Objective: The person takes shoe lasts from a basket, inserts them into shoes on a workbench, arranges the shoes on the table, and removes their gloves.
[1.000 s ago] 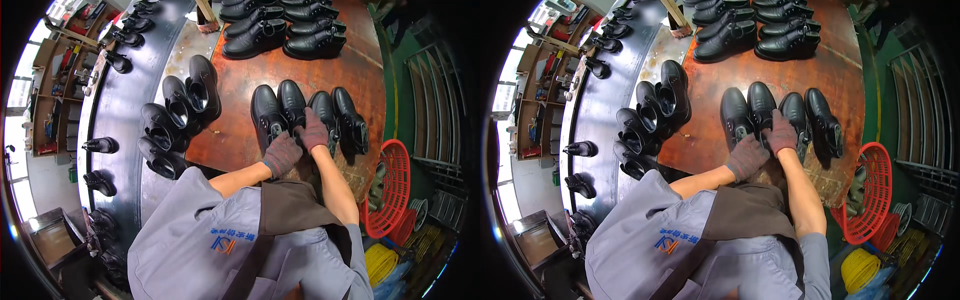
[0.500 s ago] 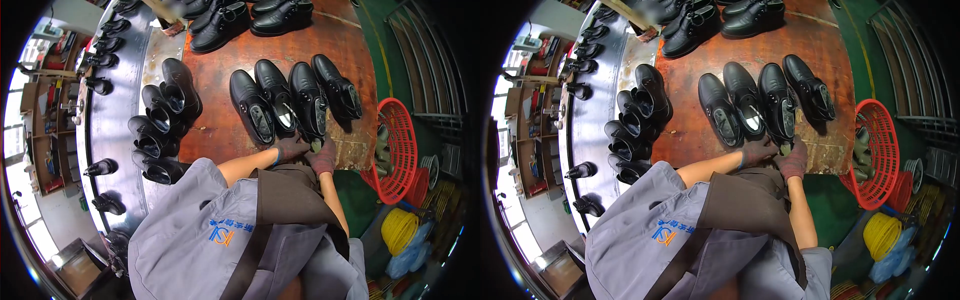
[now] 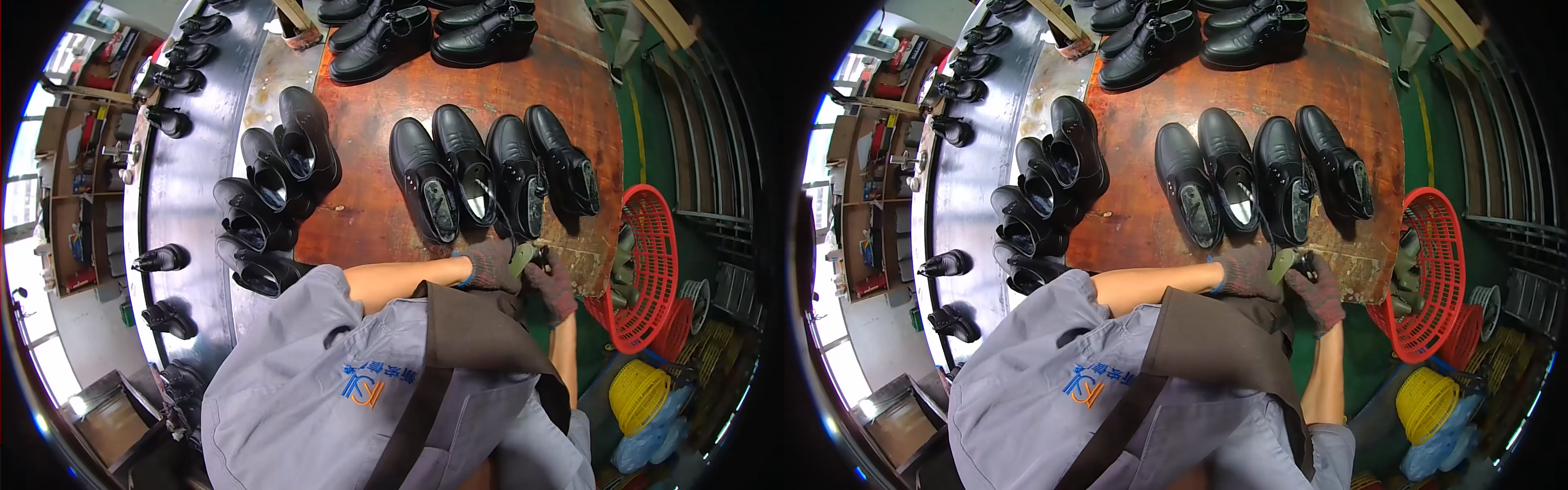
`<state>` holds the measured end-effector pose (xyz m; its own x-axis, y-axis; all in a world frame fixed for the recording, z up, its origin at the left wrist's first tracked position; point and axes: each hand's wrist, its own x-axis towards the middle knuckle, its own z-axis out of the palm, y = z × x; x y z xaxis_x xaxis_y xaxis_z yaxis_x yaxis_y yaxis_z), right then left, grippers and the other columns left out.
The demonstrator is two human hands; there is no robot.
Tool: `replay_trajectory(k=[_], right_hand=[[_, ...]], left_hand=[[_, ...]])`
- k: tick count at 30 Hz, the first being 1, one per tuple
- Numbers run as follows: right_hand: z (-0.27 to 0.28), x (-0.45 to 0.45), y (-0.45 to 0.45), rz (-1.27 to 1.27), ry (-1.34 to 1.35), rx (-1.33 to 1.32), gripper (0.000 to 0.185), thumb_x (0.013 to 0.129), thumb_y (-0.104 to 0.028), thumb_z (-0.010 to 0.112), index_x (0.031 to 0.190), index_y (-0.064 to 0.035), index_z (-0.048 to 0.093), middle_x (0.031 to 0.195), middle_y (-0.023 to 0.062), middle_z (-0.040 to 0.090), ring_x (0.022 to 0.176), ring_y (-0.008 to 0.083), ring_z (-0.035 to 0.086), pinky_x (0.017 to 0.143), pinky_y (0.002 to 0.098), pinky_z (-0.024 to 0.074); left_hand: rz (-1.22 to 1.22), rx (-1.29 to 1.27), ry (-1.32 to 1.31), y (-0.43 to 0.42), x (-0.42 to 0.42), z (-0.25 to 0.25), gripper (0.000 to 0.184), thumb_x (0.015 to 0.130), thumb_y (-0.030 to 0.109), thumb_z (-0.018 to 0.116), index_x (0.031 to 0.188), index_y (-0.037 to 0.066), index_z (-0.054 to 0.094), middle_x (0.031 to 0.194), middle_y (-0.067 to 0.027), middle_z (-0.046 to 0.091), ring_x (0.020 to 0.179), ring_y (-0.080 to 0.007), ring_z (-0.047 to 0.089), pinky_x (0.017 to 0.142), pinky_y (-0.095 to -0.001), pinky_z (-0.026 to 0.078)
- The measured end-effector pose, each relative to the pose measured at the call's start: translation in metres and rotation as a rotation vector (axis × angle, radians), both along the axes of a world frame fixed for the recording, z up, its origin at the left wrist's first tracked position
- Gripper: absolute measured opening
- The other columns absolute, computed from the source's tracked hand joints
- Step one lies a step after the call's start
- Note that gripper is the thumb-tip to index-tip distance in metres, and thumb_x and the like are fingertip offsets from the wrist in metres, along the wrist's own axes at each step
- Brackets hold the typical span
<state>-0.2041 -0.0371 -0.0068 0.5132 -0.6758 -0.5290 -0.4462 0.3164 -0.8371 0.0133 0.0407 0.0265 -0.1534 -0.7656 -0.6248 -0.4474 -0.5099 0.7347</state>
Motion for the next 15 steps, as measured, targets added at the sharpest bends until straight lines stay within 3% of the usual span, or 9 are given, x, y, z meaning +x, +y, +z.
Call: replay_trajectory(k=[2, 3, 5, 6, 8, 11, 12, 15], right_hand=[[0.025, 0.015, -0.022, 0.253, 0.098, -0.214, 0.054, 0.084, -0.033, 0.084, 0.121, -0.0003, 0.064, 0.106, 0.0068, 0.068, 0.096, 0.0157, 0.062, 0.083, 0.0341, 0.0524], [0.047, 0.033, -0.024, 0.203, 0.039, -0.152, 0.053, 0.084, -0.034, 0.084, 0.12, -0.0001, 0.064, 0.106, 0.0081, 0.068, 0.096, 0.016, 0.062, 0.082, 0.034, 0.0522], [0.086, 0.086, -0.017, 0.11, -0.08, -0.033, 0.052, 0.084, -0.036, 0.083, 0.117, 0.0004, 0.064, 0.106, 0.0106, 0.069, 0.095, 0.0164, 0.063, 0.08, 0.0338, 0.0519], [0.085, 0.104, -0.019, 0.073, -0.068, -0.152, 0.052, 0.084, -0.037, 0.083, 0.116, 0.0, 0.064, 0.105, 0.0127, 0.069, 0.094, 0.0193, 0.064, 0.08, 0.0354, 0.0521], [0.082, 0.135, -0.02, 0.001, -0.039, -0.375, 0.052, 0.083, -0.039, 0.083, 0.112, -0.0007, 0.065, 0.102, 0.0167, 0.068, 0.091, 0.0249, 0.065, 0.078, 0.0385, 0.0527], [0.065, 0.166, -0.016, 0.018, 0.152, -1.134, 0.05, 0.082, -0.043, 0.083, 0.105, -0.0018, 0.066, 0.097, 0.0194, 0.064, 0.087, 0.0361, 0.064, 0.075, 0.0458, 0.0522], [0.055, 0.169, -0.012, 0.082, 0.178, -1.073, 0.053, 0.081, -0.047, 0.081, 0.106, -0.0038, 0.063, 0.098, 0.0188, 0.06, 0.088, 0.0418, 0.062, 0.076, 0.0511, 0.0518], [0.032, 0.158, 0.015, 0.345, 0.386, -1.076, 0.055, 0.082, -0.047, 0.079, 0.111, -0.0053, 0.059, 0.102, 0.0177, 0.058, 0.089, 0.0412, 0.063, 0.079, 0.05, 0.0531]], left_hand=[[0.11, -0.038, 0.023, -0.004, 0.027, 0.035, 0.08, 0.068, 0.048, 0.081, 0.129, 0.0, 0.061, 0.112, -0.0235, 0.071, 0.108, -0.0344, 0.07, 0.092, -0.0414, 0.054], [0.212, -0.095, 0.078, -0.003, 0.039, 0.04, 0.077, 0.069, 0.045, 0.08, 0.128, 0.0, 0.061, 0.111, -0.0227, 0.071, 0.106, -0.0328, 0.07, 0.092, -0.0405, 0.054], [0.376, -0.183, 0.161, -0.003, 0.061, 0.022, 0.068, 0.069, 0.035, 0.086, 0.124, 0.002, 0.062, 0.105, -0.013, 0.071, 0.097, -0.0207, 0.068, 0.087, -0.0342, 0.055], [0.434, -0.144, 0.204, -0.005, 0.077, 0.031, 0.067, 0.069, 0.034, 0.088, 0.124, 0.003, 0.063, 0.103, -0.0113, 0.07, 0.097, -0.0179, 0.066, 0.087, -0.033, 0.054], [0.483, -0.251, -0.003, -0.008, 0.101, 0.053, 0.067, 0.074, 0.033, 0.084, 0.13, 0.004, 0.061, 0.11, -0.0139, 0.071, 0.101, -0.0225, 0.068, 0.089, -0.0352, 0.054], [0.414, -0.419, -0.189, -0.016, 0.12, 0.039, 0.066, 0.079, 0.032, 0.078, 0.136, 0.005, 0.057, 0.117, -0.0186, 0.071, 0.107, -0.0312, 0.069, 0.094, -0.039, 0.054], [0.388, -0.468, -0.225, -0.015, 0.121, 0.028, 0.066, 0.08, 0.031, 0.076, 0.138, 0.006, 0.056, 0.119, -0.0202, 0.07, 0.109, -0.0339, 0.069, 0.095, -0.0404, 0.053], [0.106, -0.518, -0.384, 0.002, 0.122, -0.001, 0.064, 0.083, 0.028, 0.072, 0.141, 0.008, 0.054, 0.121, -0.0221, 0.069, 0.112, -0.0376, 0.067, 0.099, -0.044, 0.052]])
